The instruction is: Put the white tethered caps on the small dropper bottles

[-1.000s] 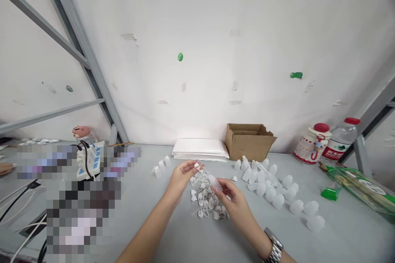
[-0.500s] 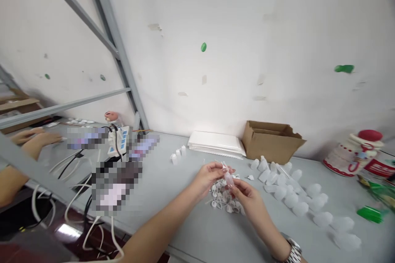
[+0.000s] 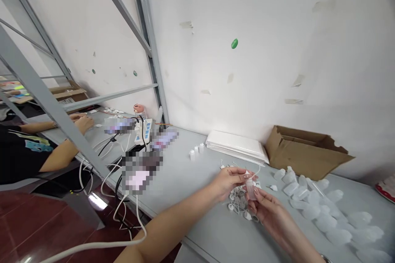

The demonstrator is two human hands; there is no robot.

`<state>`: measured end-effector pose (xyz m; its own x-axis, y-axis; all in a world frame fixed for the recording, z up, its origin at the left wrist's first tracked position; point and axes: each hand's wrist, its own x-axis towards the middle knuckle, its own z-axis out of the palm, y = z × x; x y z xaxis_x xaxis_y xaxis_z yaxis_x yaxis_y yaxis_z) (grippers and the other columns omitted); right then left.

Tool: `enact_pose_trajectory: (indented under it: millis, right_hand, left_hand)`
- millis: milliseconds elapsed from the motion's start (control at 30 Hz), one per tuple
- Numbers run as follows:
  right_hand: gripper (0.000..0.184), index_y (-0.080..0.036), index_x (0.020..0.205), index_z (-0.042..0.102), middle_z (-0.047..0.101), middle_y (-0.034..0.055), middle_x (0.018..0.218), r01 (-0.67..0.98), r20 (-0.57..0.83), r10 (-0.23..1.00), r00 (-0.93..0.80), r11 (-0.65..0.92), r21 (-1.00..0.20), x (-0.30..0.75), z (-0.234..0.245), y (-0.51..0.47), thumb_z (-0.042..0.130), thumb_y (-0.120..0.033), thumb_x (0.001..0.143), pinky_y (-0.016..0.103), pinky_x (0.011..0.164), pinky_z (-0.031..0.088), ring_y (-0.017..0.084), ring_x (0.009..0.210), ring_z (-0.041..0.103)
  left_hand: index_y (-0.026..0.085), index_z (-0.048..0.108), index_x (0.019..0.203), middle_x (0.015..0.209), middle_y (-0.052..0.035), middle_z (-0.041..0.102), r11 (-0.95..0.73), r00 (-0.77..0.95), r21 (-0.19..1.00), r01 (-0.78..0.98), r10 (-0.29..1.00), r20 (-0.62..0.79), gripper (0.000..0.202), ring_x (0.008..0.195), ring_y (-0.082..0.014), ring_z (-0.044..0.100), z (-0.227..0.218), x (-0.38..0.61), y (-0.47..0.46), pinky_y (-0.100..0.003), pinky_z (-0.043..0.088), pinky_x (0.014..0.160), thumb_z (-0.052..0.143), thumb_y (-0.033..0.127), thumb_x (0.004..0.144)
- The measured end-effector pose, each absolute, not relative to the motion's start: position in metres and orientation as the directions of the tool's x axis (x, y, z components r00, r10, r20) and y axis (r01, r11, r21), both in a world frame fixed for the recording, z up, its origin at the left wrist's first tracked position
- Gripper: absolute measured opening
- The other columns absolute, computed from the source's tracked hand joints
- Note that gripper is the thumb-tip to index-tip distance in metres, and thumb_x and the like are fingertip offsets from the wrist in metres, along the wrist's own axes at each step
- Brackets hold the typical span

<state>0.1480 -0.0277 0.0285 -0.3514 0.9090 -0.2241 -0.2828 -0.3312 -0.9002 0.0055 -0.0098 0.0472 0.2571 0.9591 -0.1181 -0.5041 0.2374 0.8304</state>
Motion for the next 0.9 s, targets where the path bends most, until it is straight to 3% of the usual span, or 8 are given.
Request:
enact_pose_trajectory:
  millis: [100, 333, 500, 633, 767, 833, 900]
  right_hand:
    - [0.029, -0.017, 0.073, 0.068, 0.062, 0.0037, 0.067, -0.324, -0.250, 0.902, -0.352, -0.368, -0.872, 0.149, 0.028, -0.027, 0.076, -0.039, 0.056, 0.028, 0.058, 0.047, 0.013, 0.055, 0.052]
    - [0.032, -0.016, 0.074, 0.067, 0.066, 0.0049, 0.071, -0.314, -0.212, 0.961, -0.176, -0.259, -0.913, 0.150, 0.026, -0.025, 0.080, -0.033, 0.050, 0.028, 0.056, 0.048, 0.014, 0.055, 0.055]
    - [0.030, -0.013, 0.067, 0.064, 0.063, 0.0032, 0.063, -0.379, -0.246, 0.932, -0.264, -0.335, -0.863, 0.149, 0.028, -0.028, 0.077, -0.037, 0.055, 0.022, 0.049, 0.043, 0.009, 0.049, 0.051]
    - [0.036, -0.012, 0.065, 0.061, 0.061, 0.0031, 0.057, -0.386, -0.230, 0.921, -0.314, -0.346, -0.855, 0.145, 0.032, -0.031, 0.068, -0.048, 0.063, 0.021, 0.043, 0.037, 0.008, 0.044, 0.048]
    - [0.039, -0.014, 0.060, 0.058, 0.059, 0.0012, 0.055, -0.330, -0.172, 0.955, -0.242, -0.247, -0.911, 0.143, 0.033, -0.031, 0.065, -0.052, 0.064, 0.021, 0.043, 0.035, 0.008, 0.043, 0.046]
    - [0.038, -0.015, 0.068, 0.059, 0.060, 0.0003, 0.057, -0.315, -0.154, 0.967, -0.201, -0.213, -0.925, 0.143, 0.032, -0.030, 0.065, -0.052, 0.063, 0.021, 0.045, 0.037, 0.009, 0.044, 0.047]
    - [0.041, -0.017, 0.080, 0.060, 0.061, -0.0007, 0.059, -0.294, -0.129, 0.977, -0.171, -0.176, -0.939, 0.143, 0.030, -0.029, 0.066, -0.053, 0.062, 0.023, 0.046, 0.038, 0.010, 0.045, 0.049]
  left_hand:
    - [0.010, 0.065, 0.078, 0.087, -0.0131, 0.069, 0.204, 0.249, 0.841, -0.501, 0.965, -0.085, 0.041, 0.086, -0.0252, 0.063, 0.047, 0.006, -0.011, -0.038, 0.043, 0.083, 0.079, 0.037, 0.051]
    - [0.012, 0.062, 0.072, 0.085, -0.0114, 0.071, 0.078, 0.100, 0.862, -0.500, 0.994, -0.032, 0.033, 0.086, -0.0254, 0.064, 0.035, 0.006, -0.007, -0.039, 0.043, 0.086, 0.080, 0.031, 0.051]
    - [0.011, 0.064, 0.075, 0.086, -0.0121, 0.071, 0.114, 0.130, 0.867, -0.485, 0.990, -0.058, 0.034, 0.085, -0.0242, 0.065, 0.035, 0.005, -0.007, -0.038, 0.043, 0.086, 0.079, 0.031, 0.052]
    - [0.012, 0.065, 0.075, 0.091, -0.0117, 0.070, 0.118, 0.163, 0.870, -0.478, 0.986, -0.044, 0.034, 0.094, -0.0254, 0.061, 0.040, 0.005, -0.009, -0.038, 0.040, 0.090, 0.079, 0.033, 0.052]
    - [0.014, 0.066, 0.074, 0.117, -0.0125, 0.059, 0.079, 0.165, 0.909, -0.409, 0.986, -0.011, 0.028, 0.115, -0.0267, 0.048, 0.044, 0.002, -0.010, -0.037, 0.034, 0.096, 0.076, 0.033, 0.056]
    - [0.015, 0.066, 0.074, 0.124, -0.0106, 0.054, 0.045, 0.135, 0.938, -0.345, 0.991, 0.002, 0.025, 0.119, -0.0263, 0.043, 0.044, 0.000, -0.009, -0.035, 0.034, 0.096, 0.075, 0.032, 0.058]
    - [0.016, 0.065, 0.072, 0.118, -0.0100, 0.059, 0.021, 0.105, 0.952, -0.306, 0.994, 0.012, 0.024, 0.114, -0.0258, 0.049, 0.044, -0.002, -0.008, -0.035, 0.035, 0.094, 0.074, 0.033, 0.058]
